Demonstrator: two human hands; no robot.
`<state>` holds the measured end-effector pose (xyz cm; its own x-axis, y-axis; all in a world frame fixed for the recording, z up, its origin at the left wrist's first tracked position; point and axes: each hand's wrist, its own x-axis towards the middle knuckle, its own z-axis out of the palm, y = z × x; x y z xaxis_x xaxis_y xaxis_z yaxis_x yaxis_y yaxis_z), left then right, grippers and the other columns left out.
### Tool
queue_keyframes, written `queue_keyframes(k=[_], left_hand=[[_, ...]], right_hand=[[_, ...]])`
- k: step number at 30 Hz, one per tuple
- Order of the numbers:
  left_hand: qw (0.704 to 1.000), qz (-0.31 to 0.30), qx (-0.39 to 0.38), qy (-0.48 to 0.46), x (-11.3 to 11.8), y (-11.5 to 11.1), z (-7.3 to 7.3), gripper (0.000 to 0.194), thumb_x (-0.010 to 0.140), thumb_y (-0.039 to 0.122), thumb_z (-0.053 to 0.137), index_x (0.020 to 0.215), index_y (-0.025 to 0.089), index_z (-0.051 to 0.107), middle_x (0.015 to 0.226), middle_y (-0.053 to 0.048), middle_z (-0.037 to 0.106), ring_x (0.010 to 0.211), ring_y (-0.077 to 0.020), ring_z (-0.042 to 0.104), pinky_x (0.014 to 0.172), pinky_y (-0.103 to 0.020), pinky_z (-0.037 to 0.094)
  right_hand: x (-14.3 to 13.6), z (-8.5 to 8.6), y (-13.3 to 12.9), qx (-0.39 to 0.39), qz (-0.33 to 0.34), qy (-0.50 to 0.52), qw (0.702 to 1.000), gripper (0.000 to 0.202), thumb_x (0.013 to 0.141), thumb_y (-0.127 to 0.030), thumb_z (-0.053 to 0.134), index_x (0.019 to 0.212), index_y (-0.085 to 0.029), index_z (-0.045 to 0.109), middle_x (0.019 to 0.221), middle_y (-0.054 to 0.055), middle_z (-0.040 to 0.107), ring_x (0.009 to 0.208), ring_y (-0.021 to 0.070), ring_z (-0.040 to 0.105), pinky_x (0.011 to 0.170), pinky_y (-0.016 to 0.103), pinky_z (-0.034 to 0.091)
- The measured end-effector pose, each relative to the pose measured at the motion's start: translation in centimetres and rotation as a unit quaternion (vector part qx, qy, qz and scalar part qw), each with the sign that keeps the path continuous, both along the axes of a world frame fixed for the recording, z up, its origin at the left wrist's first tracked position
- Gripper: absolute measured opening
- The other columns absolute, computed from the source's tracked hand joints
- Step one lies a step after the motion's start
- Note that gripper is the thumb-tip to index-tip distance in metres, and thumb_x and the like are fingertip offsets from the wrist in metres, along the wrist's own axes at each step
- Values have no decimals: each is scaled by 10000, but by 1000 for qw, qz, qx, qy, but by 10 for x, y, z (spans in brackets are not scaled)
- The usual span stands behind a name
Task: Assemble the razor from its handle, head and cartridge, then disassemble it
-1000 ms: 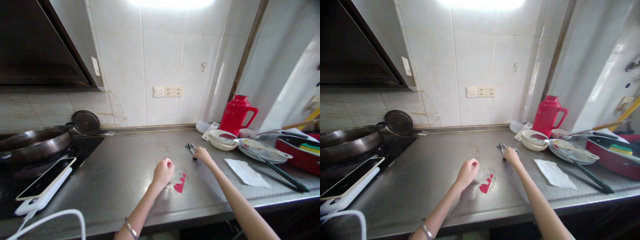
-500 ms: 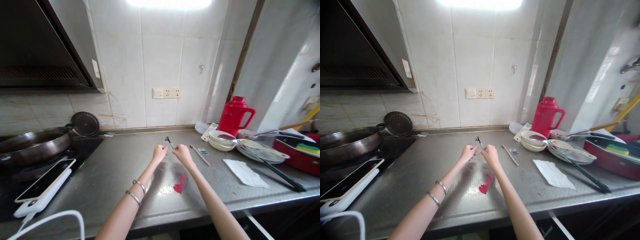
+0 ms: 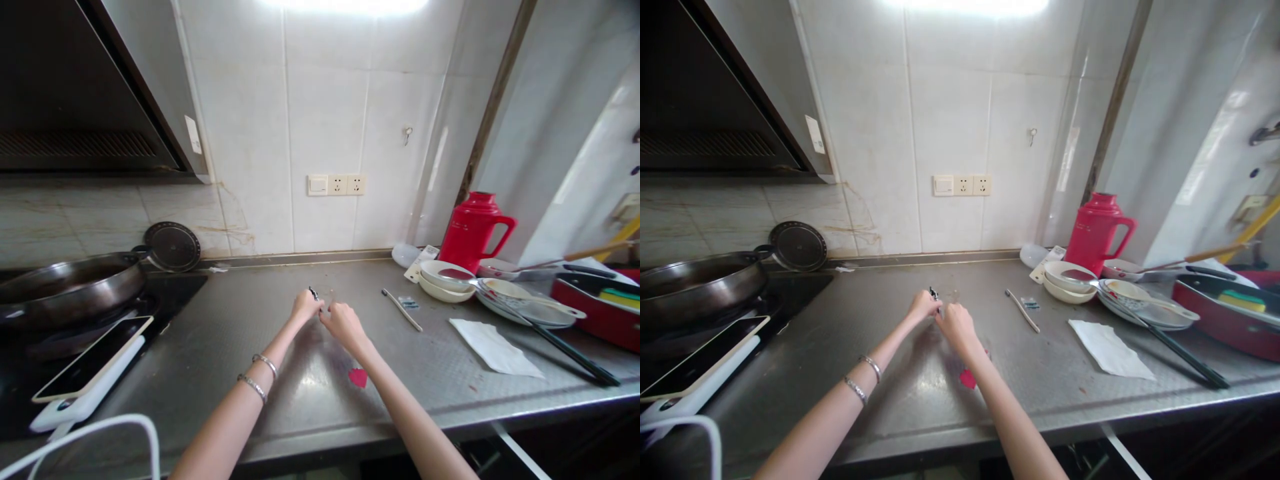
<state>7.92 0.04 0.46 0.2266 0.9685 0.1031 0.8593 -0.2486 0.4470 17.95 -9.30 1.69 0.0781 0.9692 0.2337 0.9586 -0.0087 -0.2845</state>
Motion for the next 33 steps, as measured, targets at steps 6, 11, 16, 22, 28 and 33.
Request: queue_keyframes(k=[6,11,16,22,28,33], left_hand=[[998,-15,-31,59,-46,14,-2,198,648,247,550,598,93,664,547,-102,643,552,-167,596,501,-215,387],[996,-16,-30,81,-59,12,-9,165,652,221,553,620,111,671,592,-99,665,622,-165,624,534,-199,403],[996,2,-27,87,-57,5,-12,188,664,276,554,670,130,674,682,-116,687,687,-189,642,549,-211,415],[995,31,-24,92,-60,-1,-12,269,686,387,531,699,151,661,782,-141,689,776,-248,643,594,-265,430],[995,36,-28,87,-60,-2,-16,262,684,380,517,684,156,654,749,-122,681,751,-233,639,578,-255,409],[996,31,-15,85,-60,-3,-18,265,695,381,509,682,164,660,722,-100,682,720,-204,634,566,-236,393]], right_hand=[[47,4,-1,-30,-61,-5,998,329,818,-316,422,878,-119,679,907,179,671,875,237,629,704,249,416],[99,-1,5,-39,-114,-5,993,299,787,-269,430,894,-133,673,909,164,671,869,247,628,678,267,415],[142,-4,8,-57,-156,-2,986,253,769,-232,454,880,-146,664,911,151,666,862,243,627,656,258,407],[187,-4,15,-91,-193,-29,977,234,762,-234,490,912,-149,647,949,159,647,875,262,621,645,284,418],[206,-13,22,-150,-187,-39,970,276,744,-272,522,943,-124,643,981,180,640,871,269,625,646,296,430],[209,-20,25,-161,-136,-51,976,250,755,-279,497,844,-117,665,920,177,658,832,268,634,621,287,421]])
